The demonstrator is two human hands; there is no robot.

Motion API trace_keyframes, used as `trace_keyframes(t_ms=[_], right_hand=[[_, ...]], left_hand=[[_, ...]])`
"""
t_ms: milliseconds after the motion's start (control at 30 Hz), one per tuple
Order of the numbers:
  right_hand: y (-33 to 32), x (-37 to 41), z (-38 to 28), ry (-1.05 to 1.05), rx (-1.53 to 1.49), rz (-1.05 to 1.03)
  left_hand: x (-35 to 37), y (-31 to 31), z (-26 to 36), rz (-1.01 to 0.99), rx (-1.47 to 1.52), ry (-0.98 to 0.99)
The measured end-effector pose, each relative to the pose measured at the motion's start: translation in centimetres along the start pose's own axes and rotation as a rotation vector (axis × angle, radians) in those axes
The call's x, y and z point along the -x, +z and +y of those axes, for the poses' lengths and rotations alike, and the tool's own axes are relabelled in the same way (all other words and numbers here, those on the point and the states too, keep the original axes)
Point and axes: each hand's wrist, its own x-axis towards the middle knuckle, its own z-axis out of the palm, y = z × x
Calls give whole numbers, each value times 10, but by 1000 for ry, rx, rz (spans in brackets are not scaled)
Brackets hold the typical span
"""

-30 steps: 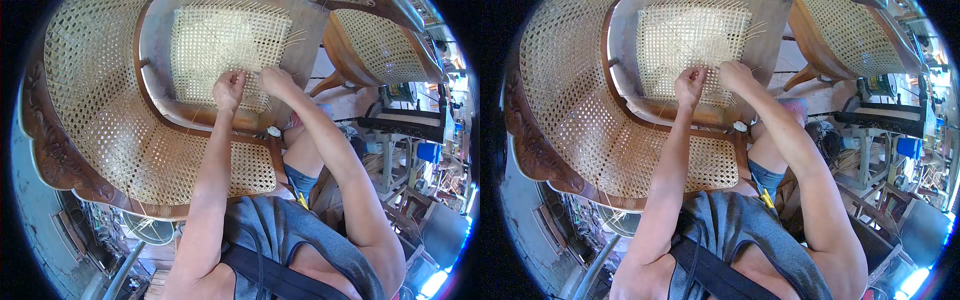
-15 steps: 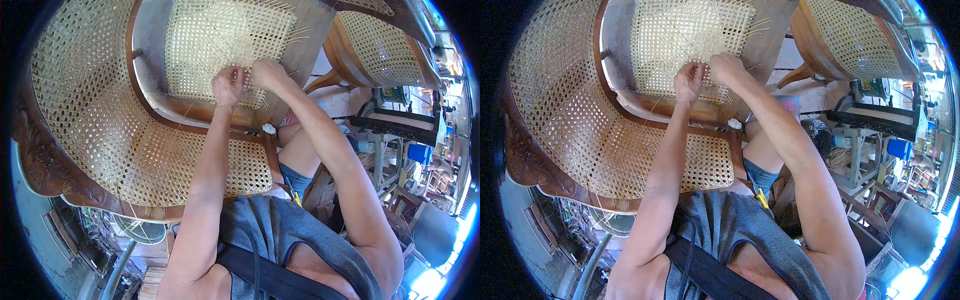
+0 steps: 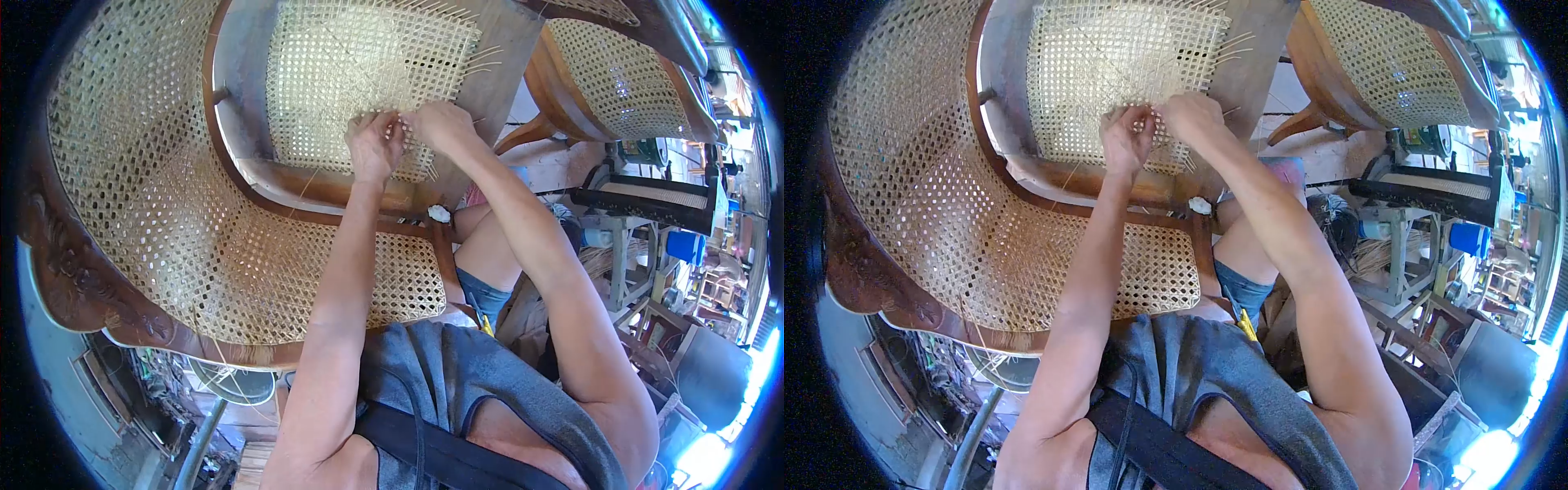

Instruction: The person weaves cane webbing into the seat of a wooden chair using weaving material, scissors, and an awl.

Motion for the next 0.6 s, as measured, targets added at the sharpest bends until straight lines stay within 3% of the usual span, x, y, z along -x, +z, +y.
trace_keyframes(t_ms=[133, 200, 333, 433, 467, 533, 600], right_hand=[[-9, 7, 39, -6, -22, 85], [-25, 12, 75, 7, -31, 189], [-52, 31, 103, 48, 34, 343], [-60, 47, 90, 11, 41, 377], [-61, 50, 85, 13, 38, 374], [-62, 54, 74, -45, -44, 414], [-56, 48, 64, -50, -93, 396]], left_hand=[[4, 12, -1, 0, 109, -54], [7, 13, 0, -86, 49, -137], [-6, 12, 34, -30, -118, -162], [-32, 24, 60, 115, 290, 123], [-36, 23, 68, 110, 290, 122], [-42, 21, 78, -140, 834, -303], [-43, 16, 74, -103, 864, -360]])
